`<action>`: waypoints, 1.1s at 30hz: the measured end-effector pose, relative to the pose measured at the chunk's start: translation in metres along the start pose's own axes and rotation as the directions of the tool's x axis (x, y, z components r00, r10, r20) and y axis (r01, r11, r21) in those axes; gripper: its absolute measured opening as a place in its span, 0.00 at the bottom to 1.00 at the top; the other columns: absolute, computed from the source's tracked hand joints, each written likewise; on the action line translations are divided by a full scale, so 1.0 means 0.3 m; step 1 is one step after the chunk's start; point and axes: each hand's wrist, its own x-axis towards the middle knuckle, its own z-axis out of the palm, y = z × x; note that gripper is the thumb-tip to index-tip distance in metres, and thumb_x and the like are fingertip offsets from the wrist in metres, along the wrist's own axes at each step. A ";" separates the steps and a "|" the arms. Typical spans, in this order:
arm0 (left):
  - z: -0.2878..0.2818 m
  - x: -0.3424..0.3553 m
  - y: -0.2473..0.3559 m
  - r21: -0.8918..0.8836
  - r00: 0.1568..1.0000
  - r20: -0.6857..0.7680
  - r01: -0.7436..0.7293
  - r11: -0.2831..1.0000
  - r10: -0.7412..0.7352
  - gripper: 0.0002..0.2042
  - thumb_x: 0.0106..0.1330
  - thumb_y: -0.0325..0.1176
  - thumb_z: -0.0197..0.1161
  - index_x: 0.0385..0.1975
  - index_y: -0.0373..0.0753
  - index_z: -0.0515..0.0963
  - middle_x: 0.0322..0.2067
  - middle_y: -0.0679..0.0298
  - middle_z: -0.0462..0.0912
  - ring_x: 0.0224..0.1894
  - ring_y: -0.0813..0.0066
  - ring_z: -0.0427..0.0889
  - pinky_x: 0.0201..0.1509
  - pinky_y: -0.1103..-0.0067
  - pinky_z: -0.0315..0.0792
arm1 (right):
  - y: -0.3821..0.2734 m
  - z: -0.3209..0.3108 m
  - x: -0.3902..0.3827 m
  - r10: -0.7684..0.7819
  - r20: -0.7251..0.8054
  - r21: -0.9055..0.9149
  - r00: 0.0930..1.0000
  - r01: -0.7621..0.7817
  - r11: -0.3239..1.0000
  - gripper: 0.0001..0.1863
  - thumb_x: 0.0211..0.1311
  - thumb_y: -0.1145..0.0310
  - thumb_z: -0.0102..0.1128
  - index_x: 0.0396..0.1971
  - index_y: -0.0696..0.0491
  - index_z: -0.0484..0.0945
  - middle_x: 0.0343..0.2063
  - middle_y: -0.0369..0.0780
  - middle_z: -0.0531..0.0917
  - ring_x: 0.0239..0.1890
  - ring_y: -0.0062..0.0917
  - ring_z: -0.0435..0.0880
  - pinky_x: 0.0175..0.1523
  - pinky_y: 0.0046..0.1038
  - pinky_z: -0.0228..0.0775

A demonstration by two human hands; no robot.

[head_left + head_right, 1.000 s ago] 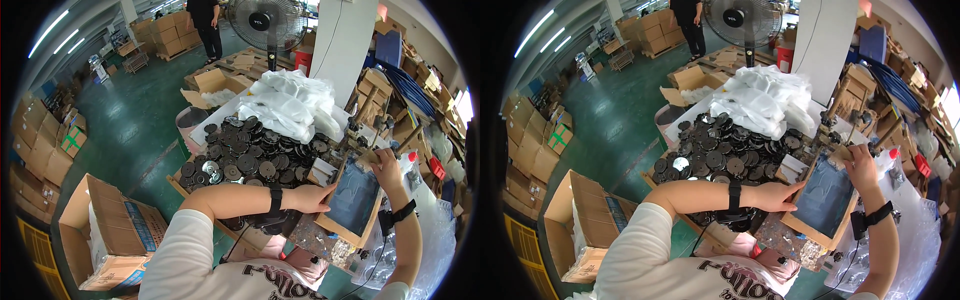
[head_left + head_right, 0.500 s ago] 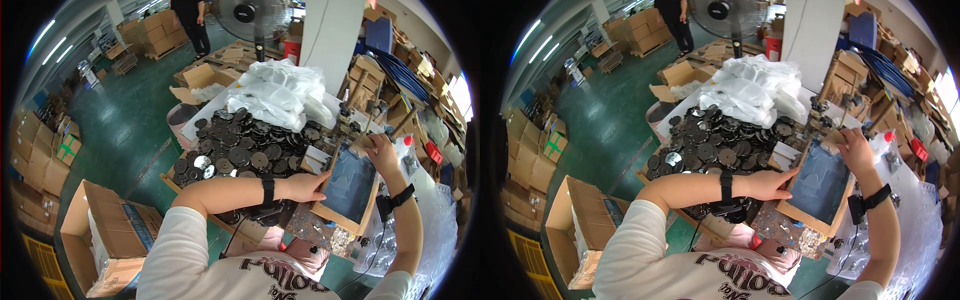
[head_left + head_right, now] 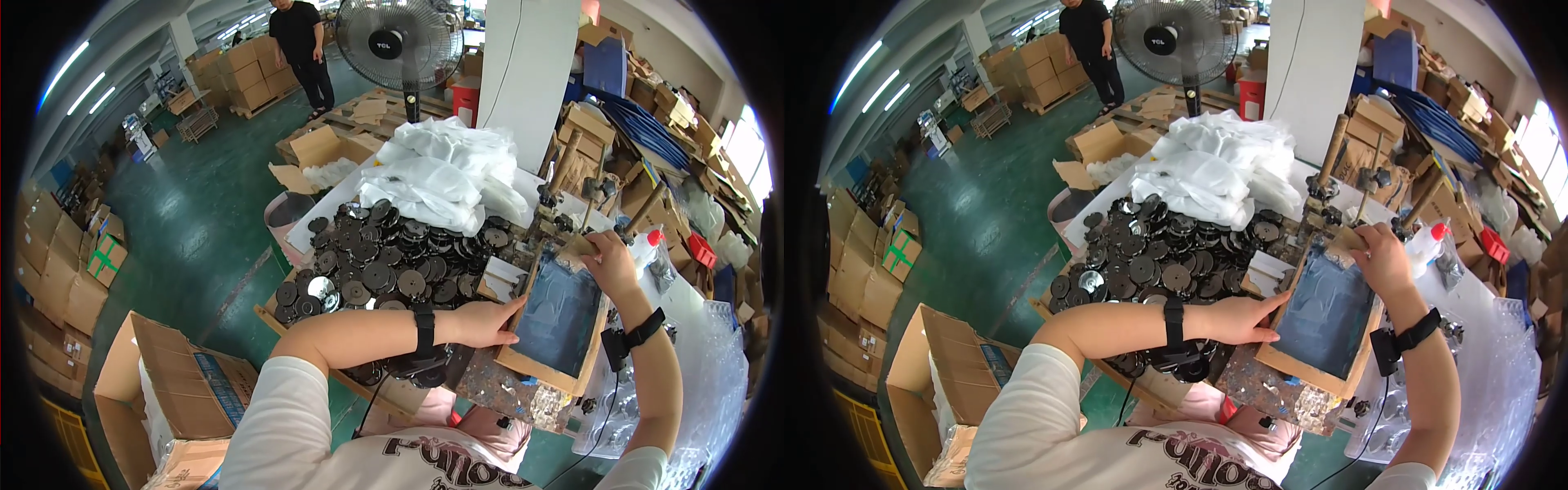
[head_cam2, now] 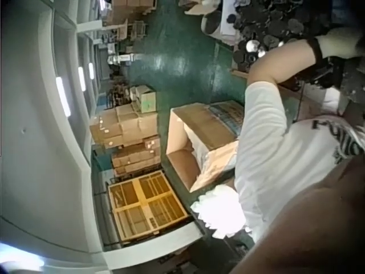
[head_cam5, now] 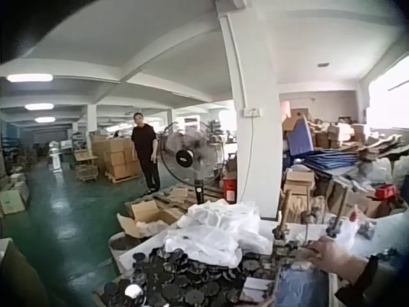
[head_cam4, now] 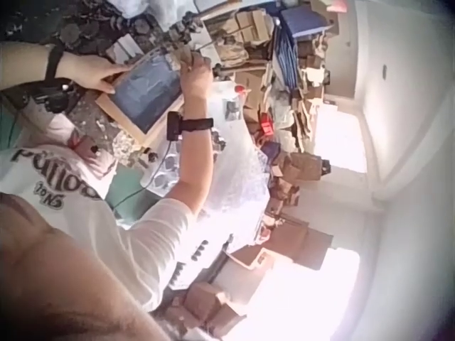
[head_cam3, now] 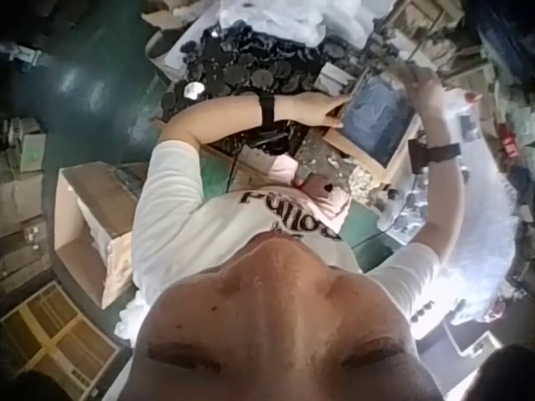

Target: The person places a metal disc onto a template, lowers a screen frame, and applies ink with a squeegee. They then lift the screen, remove the disc, and place it into a plastic tray, repeating the process.

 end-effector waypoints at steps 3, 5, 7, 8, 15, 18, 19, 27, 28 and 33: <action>-0.004 0.003 -0.005 0.008 1.000 -0.002 -0.018 1.000 0.018 0.40 0.62 0.44 0.58 0.66 0.36 0.41 0.28 0.55 0.80 0.30 0.58 0.79 0.33 0.70 0.70 | 0.004 0.005 -0.001 0.002 -0.010 -0.001 1.000 -0.002 1.000 0.19 0.42 0.74 0.65 0.39 0.55 0.76 0.32 0.42 0.76 0.32 0.33 0.78 0.39 0.30 0.71; -0.012 0.014 -0.002 0.019 1.000 0.008 0.002 1.000 -0.002 0.39 0.62 0.44 0.58 0.66 0.36 0.41 0.28 0.54 0.79 0.30 0.57 0.79 0.33 0.70 0.70 | 0.005 -0.004 0.011 0.006 0.002 -0.020 1.000 -0.006 1.000 0.19 0.42 0.73 0.65 0.39 0.55 0.77 0.32 0.42 0.76 0.32 0.34 0.78 0.39 0.31 0.71; -0.014 0.014 0.013 0.019 0.999 0.028 0.016 1.000 -0.016 0.39 0.62 0.44 0.58 0.66 0.36 0.42 0.28 0.54 0.79 0.30 0.57 0.79 0.33 0.70 0.70 | 0.006 -0.009 0.009 0.021 0.015 -0.022 1.000 -0.021 1.000 0.19 0.43 0.73 0.65 0.39 0.54 0.77 0.32 0.42 0.76 0.32 0.34 0.78 0.39 0.31 0.71; -0.020 0.012 0.020 0.018 0.999 0.040 0.034 0.999 -0.035 0.39 0.62 0.44 0.58 0.66 0.36 0.42 0.28 0.54 0.79 0.30 0.57 0.79 0.34 0.70 0.71 | 0.004 -0.009 0.014 0.023 0.019 -0.029 1.000 -0.022 0.999 0.19 0.42 0.73 0.65 0.39 0.54 0.77 0.32 0.42 0.76 0.32 0.34 0.78 0.40 0.31 0.71; -0.014 0.008 0.023 0.002 0.997 0.040 0.069 0.998 -0.069 0.39 0.61 0.44 0.58 0.65 0.35 0.44 0.29 0.53 0.80 0.30 0.56 0.79 0.35 0.70 0.71 | 0.007 0.004 0.000 0.043 0.040 -0.005 0.998 -0.043 0.999 0.19 0.42 0.72 0.65 0.39 0.54 0.77 0.33 0.42 0.76 0.33 0.36 0.78 0.40 0.32 0.71; 0.004 0.023 0.025 -0.002 0.999 -0.027 -0.037 0.999 0.037 0.39 0.60 0.44 0.59 0.65 0.35 0.46 0.29 0.53 0.79 0.30 0.56 0.79 0.34 0.70 0.71 | 0.032 0.003 -0.027 0.023 0.002 -0.088 1.000 -0.022 0.996 0.19 0.43 0.71 0.65 0.39 0.54 0.77 0.33 0.43 0.76 0.34 0.37 0.78 0.41 0.33 0.71; -0.006 0.026 0.011 -0.004 0.998 -0.042 -0.041 0.999 0.040 0.39 0.59 0.44 0.60 0.64 0.35 0.46 0.28 0.53 0.79 0.30 0.56 0.79 0.34 0.70 0.72 | 0.034 0.011 -0.017 -0.013 -0.021 -0.100 1.000 0.011 0.995 0.18 0.43 0.70 0.65 0.39 0.54 0.77 0.34 0.44 0.76 0.35 0.39 0.78 0.41 0.34 0.71; -0.036 0.003 0.004 -0.109 0.998 0.036 0.056 0.992 -0.053 0.38 0.60 0.44 0.59 0.64 0.35 0.47 0.30 0.52 0.80 0.32 0.54 0.79 0.35 0.69 0.72 | -0.046 0.024 0.011 -0.036 0.198 -0.054 0.979 0.047 0.997 0.13 0.45 0.68 0.64 0.33 0.55 0.77 0.27 0.45 0.79 0.35 0.42 0.78 0.41 0.37 0.70; -0.031 0.008 0.003 -0.138 0.998 0.030 0.058 0.989 -0.054 0.38 0.61 0.44 0.59 0.65 0.36 0.46 0.30 0.52 0.80 0.32 0.55 0.80 0.36 0.69 0.72 | -0.043 0.024 -0.010 -0.019 0.204 -0.059 0.979 0.032 0.998 0.13 0.45 0.68 0.64 0.33 0.55 0.77 0.27 0.45 0.79 0.35 0.42 0.78 0.41 0.37 0.70; -0.024 0.017 0.015 -0.088 0.998 0.046 0.053 0.995 -0.049 0.38 0.61 0.44 0.58 0.65 0.36 0.45 0.31 0.54 0.81 0.32 0.57 0.80 0.36 0.70 0.72 | -0.101 0.042 -0.160 -0.159 0.169 0.074 0.973 0.148 0.986 0.12 0.45 0.69 0.64 0.33 0.55 0.78 0.27 0.44 0.79 0.33 0.40 0.78 0.40 0.35 0.71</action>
